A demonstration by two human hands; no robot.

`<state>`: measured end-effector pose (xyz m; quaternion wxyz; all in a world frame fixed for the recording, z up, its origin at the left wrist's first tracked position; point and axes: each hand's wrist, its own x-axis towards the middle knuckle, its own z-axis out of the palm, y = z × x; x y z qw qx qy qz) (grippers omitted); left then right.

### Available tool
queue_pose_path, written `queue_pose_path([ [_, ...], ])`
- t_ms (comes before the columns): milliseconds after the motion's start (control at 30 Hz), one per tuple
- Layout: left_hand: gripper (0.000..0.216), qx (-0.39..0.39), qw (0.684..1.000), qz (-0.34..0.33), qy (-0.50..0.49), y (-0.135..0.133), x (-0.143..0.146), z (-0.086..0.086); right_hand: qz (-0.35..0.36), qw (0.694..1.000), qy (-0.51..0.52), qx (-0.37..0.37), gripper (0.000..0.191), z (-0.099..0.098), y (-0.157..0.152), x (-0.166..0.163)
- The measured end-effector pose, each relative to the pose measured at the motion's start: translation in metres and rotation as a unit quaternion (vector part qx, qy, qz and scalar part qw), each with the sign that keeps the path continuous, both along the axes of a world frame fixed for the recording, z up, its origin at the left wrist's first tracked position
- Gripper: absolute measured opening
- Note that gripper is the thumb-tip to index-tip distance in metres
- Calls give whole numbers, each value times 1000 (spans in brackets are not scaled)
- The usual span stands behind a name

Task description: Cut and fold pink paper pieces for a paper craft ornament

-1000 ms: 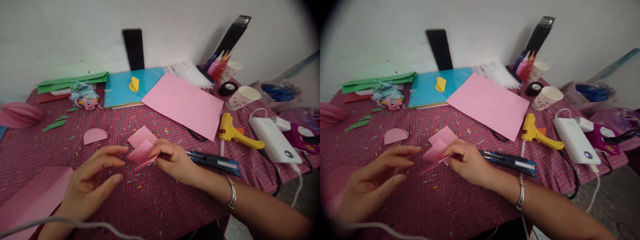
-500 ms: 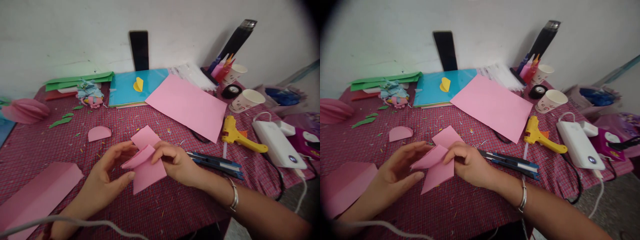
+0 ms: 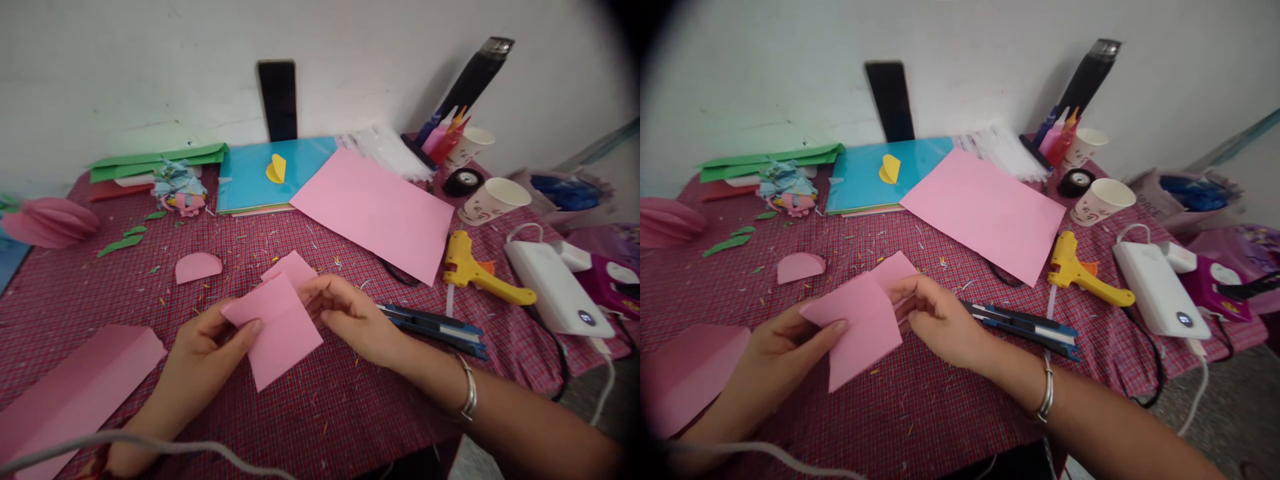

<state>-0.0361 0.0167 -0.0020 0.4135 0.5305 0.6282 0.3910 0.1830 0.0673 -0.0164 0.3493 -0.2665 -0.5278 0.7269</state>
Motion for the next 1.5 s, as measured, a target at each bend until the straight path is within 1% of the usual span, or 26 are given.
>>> queue_pose_path([
  [67, 17, -9, 1000, 26, -14, 2, -2, -2, -7, 1000, 9, -25, 28, 1, 1, 0],
  [100, 19, -12, 999, 39, -22, 3, -3, -2, -7, 999, 11, -33, 28, 1, 2, 0],
  [167, 22, -18, 998, 58, -36, 6, -5, -4, 6, 999, 13, -39, 33, 0, 2, 0],
  [233, 24, -22, 997, 64, -46, 7, -6, -5, 26, 999, 19, -29, 39, -2, 1, 0],
  [367, 24, -28, 996, 62, -53, 6, -7, -5, 52, 999, 10, -4, 44, -7, 0, -1],
  [600, 28, -38, 996, 65, -53, 5, -5, -7, 25, 999, -14, 14, 31, -4, 1, -3],
  [800, 28, -40, 997, 54, -38, 4, -4, -3, 22, 999, -25, 5, 32, -3, 1, -4],
  [1000, 29, -56, 996, 57, -47, 4, -5, -6, 15, 1000, -25, -2, 34, -2, 2, -3],
  [1167, 32, -71, 994, 54, -56, 3, -4, -4, 12, 1000, -26, -1, 32, -5, 2, -3],
  [1333, 29, -58, 997, 36, -42, 3, -6, -5, 7, 999, -47, 1, 31, -5, 1, -2],
  [1433, 22, -37, 999, 10, -30, 3, -7, -5, 10, 998, -65, -5, 27, -6, 0, -1],
  [1500, 20, -21, 1000, 5, -21, 3, -8, -5, 8, 998, -65, -7, 25, -7, 0, -1],
])
